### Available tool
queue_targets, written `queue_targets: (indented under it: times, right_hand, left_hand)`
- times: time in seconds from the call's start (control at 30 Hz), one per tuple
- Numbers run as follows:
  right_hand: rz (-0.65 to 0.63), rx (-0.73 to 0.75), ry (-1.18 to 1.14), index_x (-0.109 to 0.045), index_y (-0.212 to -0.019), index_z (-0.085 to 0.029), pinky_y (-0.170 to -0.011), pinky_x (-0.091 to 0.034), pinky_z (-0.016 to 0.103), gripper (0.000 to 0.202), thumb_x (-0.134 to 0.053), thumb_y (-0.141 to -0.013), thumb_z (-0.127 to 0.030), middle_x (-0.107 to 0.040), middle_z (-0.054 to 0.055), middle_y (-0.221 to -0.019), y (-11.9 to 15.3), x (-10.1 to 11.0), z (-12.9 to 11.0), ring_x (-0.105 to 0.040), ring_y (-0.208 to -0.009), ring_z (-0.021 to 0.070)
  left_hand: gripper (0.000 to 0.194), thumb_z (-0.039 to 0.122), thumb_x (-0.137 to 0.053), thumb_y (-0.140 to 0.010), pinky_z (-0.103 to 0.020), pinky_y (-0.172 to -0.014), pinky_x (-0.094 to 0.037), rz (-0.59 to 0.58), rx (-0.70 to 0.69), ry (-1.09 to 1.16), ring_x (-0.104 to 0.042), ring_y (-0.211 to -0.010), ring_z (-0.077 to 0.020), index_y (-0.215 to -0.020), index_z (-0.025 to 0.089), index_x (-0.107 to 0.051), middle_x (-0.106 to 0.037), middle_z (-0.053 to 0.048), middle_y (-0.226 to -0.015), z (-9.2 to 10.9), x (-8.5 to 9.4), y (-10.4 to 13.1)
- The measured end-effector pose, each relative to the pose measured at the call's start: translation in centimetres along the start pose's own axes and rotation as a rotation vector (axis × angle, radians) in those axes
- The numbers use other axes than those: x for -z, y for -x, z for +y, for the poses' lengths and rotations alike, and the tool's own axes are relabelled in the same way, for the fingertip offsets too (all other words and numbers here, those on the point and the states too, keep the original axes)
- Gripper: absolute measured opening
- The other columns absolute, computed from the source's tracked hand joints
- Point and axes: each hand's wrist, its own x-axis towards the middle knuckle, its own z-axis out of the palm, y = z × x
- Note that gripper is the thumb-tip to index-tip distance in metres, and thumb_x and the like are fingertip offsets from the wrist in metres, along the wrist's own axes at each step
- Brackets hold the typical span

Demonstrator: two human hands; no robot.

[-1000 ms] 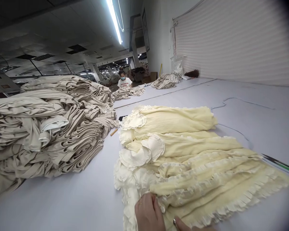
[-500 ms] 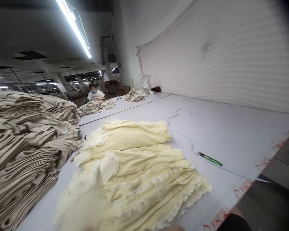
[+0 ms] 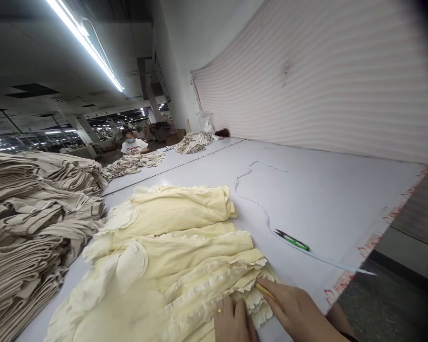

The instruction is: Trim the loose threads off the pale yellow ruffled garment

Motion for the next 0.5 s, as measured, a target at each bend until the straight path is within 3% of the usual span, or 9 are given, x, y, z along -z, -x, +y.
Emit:
queue_targets:
  times: [0.1, 0.17, 0.33, 0.43, 0.5]
  right_hand:
    - [-0.023, -0.032, -0.025, -0.054, -0.127, -0.026, -0.078, -0.052, 0.030, 0.036, -0.043, -0.093, -0.024, -0.073, 0.003, -0.109, -0.9, 0.8, -0.5, -0.070, -0.095, 0.0203]
    - [-0.042, -0.029, 0.008, -0.057, -0.122, -0.026, -0.074, -0.051, 0.030, 0.034, -0.046, -0.090, -0.021, -0.073, 0.003, -0.104, -2.0, 0.9, -0.7, -0.070, -0.091, 0.0212]
    - [-0.065, -0.006, 0.087, -0.062, -0.086, -0.020, -0.058, -0.044, 0.030, 0.018, -0.048, -0.080, -0.010, -0.072, 0.005, -0.079, -5.0, -0.1, -0.2, -0.068, -0.071, 0.0256]
    - [-0.065, 0.011, 0.110, -0.061, -0.087, -0.019, -0.059, -0.043, 0.030, 0.023, -0.047, -0.076, -0.004, -0.071, 0.007, -0.079, -5.2, 0.3, 0.8, -0.068, -0.072, 0.0265]
    - [-0.083, 0.029, 0.104, -0.062, -0.095, -0.021, -0.059, -0.045, 0.030, 0.027, -0.047, -0.079, -0.006, -0.072, 0.005, -0.080, -4.0, 1.0, 1.6, -0.069, -0.072, 0.0258]
  left_hand:
    - [0.032, 0.015, -0.046, -0.078, -0.033, -0.064, -0.048, 0.005, 0.007, 0.107, -0.063, -0.074, -0.0221, -0.105, 0.021, -0.062, -0.064, -0.009, -0.084, -0.9, -0.1, 0.4]
    - [0.033, 0.018, -0.047, -0.079, -0.032, -0.067, -0.050, 0.002, 0.014, 0.173, -0.064, -0.079, -0.0214, -0.109, 0.020, -0.060, -0.065, -0.009, -0.090, -1.4, 0.0, 0.7]
    - [0.034, 0.021, -0.053, -0.070, -0.038, -0.067, -0.050, -0.171, 0.094, 0.135, -0.063, -0.078, -0.0259, -0.101, 0.019, -0.065, -0.064, -0.010, -0.089, -0.7, 1.0, -0.6]
    - [0.025, 0.023, -0.048, -0.077, -0.039, -0.069, -0.049, -0.269, 0.154, 0.191, -0.061, -0.077, -0.0249, -0.090, 0.021, -0.070, -0.062, -0.009, -0.084, -0.2, 1.8, -1.8]
    - [0.029, 0.026, -0.043, -0.084, -0.037, -0.070, -0.049, -0.301, 0.214, 0.320, -0.061, -0.077, -0.0223, -0.083, 0.021, -0.072, -0.062, -0.009, -0.081, -0.3, 2.1, -2.4]
